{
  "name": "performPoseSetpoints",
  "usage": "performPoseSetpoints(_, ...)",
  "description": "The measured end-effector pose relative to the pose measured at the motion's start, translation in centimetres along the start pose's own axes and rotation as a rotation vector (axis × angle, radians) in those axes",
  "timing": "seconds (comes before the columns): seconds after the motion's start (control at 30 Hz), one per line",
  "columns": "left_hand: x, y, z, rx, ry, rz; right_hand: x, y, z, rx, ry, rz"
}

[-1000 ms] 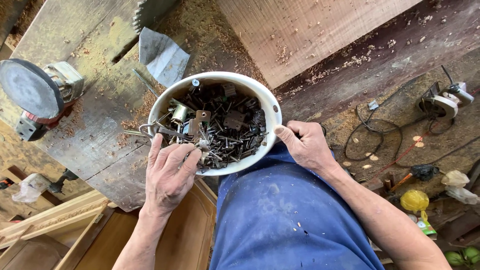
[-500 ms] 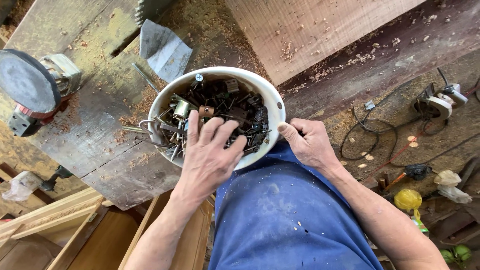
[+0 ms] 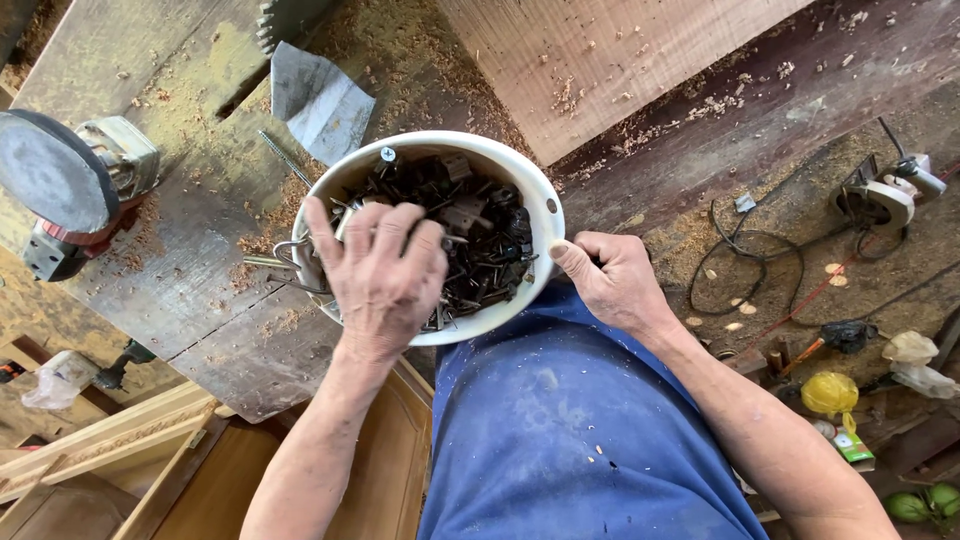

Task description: Searching for screws in a bucket and using a power drill to fasten wooden boards during furniture assembly

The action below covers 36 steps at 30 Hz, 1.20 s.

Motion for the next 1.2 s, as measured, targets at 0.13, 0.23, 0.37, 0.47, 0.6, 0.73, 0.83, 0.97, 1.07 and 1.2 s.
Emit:
performPoseSetpoints(0.13,-0.2,-0.5,-2.6,0.094,-0.064,0.04,-0.1,0.1,-0.1,0.008,0.002,-0.004)
performPoseSetpoints(0.23,-0.2,-1.3,-3.7,0.043,-0.07,0.024,0.0,0.1,0.4,0.003,0.02,0.007)
performPoseSetpoints(0.37,-1.3,-2.3,-3.3,0.207,-0.047,-0.029,0.0,0.2,0.0,0.008,0.011,-0.004)
performPoseSetpoints(0.47,-2.1,-1.5,-2.5,0.168,-0.027,-0.075,-0.1,0.2,-0.1,0.015,0.01,-0.016)
performPoseSetpoints(0.6,-3.1,-0.1,-1.6,0.112,-0.03,-0.133,-0.1,0.3,-0.1,0.021,0.016,-0.019)
performPoseSetpoints(0.73,-3.1,0.3,-2.0,0.174,0.033,-0.136,-0.1,0.3,0.0,0.059,-0.009,-0.021)
performPoseSetpoints(0.83,-3.3,-0.2,-2.6,0.347,-0.021,-0.141,0.0,0.1,-0.1,-0.009,0.009,-0.005)
performPoseSetpoints(0.97,-3.0,1.6,-2.7,0.025,-0.109,-0.174,0.1,0.4,-0.8,0.018,0.003,-0.037)
performPoseSetpoints(1.07,-4.1,2.8,-1.4,-0.06,-0.094,-0.193,0.2,0.6,-1.7,0.056,0.007,-0.067)
performPoseSetpoints(1.2,-4.7,3.0,-1.0,0.03,-0.054,-0.162,0.2,0.9,-2.1,0.073,-0.023,-0.051)
Point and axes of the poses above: each hand's wrist, its own x-axis away from the middle knuckle, its own y-axis out of the palm, z = x × y, the point moved 9 cm from there along -x, towards the middle knuckle, and after that the axes turned 5 degrees about -z, right-handed, at the moved point
